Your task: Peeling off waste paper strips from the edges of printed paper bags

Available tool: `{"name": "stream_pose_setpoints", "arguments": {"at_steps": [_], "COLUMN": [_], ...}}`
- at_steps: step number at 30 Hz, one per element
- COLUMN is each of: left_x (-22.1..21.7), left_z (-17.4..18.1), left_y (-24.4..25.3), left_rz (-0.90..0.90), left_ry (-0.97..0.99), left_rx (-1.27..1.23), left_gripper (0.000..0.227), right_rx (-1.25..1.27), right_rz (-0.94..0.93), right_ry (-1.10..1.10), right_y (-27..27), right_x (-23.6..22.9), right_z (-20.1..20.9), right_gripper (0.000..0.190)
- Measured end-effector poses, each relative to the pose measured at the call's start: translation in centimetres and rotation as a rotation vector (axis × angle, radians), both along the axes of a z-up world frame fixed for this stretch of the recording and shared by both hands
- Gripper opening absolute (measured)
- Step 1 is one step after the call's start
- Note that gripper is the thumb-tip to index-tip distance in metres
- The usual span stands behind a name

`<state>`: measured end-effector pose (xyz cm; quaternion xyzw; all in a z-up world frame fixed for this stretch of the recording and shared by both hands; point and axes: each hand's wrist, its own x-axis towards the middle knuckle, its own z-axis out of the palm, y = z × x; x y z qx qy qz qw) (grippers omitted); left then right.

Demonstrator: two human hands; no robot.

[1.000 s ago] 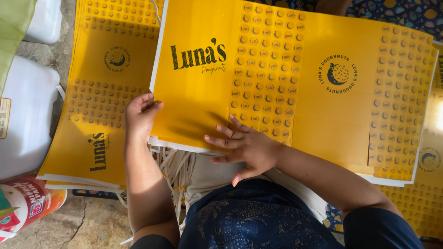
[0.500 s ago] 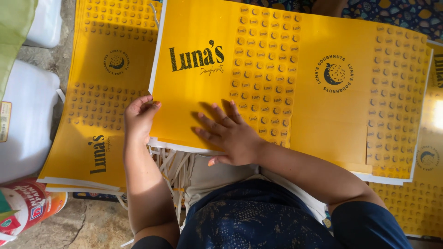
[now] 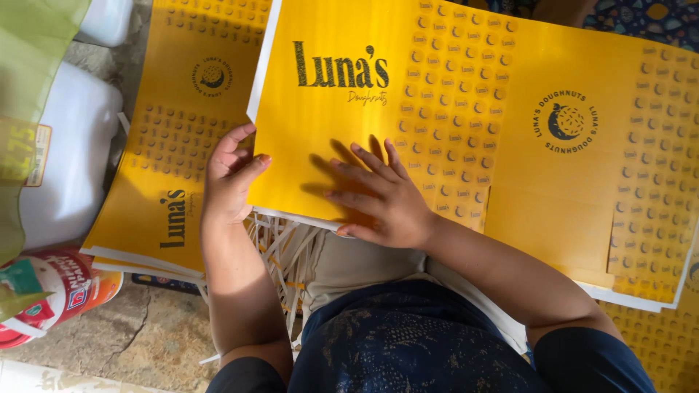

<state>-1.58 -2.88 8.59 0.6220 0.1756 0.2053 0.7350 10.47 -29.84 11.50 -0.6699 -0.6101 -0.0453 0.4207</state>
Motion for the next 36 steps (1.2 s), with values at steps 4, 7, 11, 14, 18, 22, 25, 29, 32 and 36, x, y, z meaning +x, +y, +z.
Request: {"name": "stream_pose_setpoints", "arguments": {"at_steps": [4,7,11,14,18,22,25,29,32,36], "left_x": [0.1,-0.1,-0.6,-0.4,-0.2,-0.1,-0.2,-0.5,-0.8,-0.5], "left_z": [0.3,0.1,-2.8,-0.3,1.3,0.0,-0.2,-0.4,-1.6,-0.1], "left_y": [0.3,0.3,2.0,0.7,0.0,0.4,0.1,-0.2,0.0,-0.4], "left_rz": [-0.042,-0.057,-0.084,-0.059,-0.035,-0.043,-0.028,-0.016,0.009,0.026], "left_ry": [0.019,0.037,0.026,0.052,0.097,0.065,0.051,0.057,0.018,0.018], "left_rx": [0.061,0.082,0.131,0.244,0.196,0.12,0.048,0.238,0.112,0.07], "left_gripper": [0.048,0.046,0.04,0.04,0.043,0.048,0.047,0.042,0.044,0.04], "right_rx": [-0.014,0.006,0.069,0.047,-0.155,-0.26,-0.206,0.027,0.168,0.194], "right_rz": [-0.042,-0.068,-0.09,-0.103,0.033,0.047,-0.015,-0.022,-0.025,0.029], "right_ry": [-0.098,-0.114,-0.095,-0.071,-0.08,-0.107,-0.094,-0.126,-0.042,0.273], "right_y": [2.3,3.9,5.8,5.8,3.1,1.5,2.5,5.6,7.2,7.5], "right_x": [-1.2,-1.8,-2.9,-3.2,-2.9,-2.5,-2.3,-2.7,-3.2,-3.5], "right_z": [1.0,1.5,2.5,2.1,2.4,1.9,2.5,3.3,2.8,3.5], "right_gripper": [0.052,0.057,0.042,0.042,0.083,0.104,0.092,0.028,0.021,0.016]}}
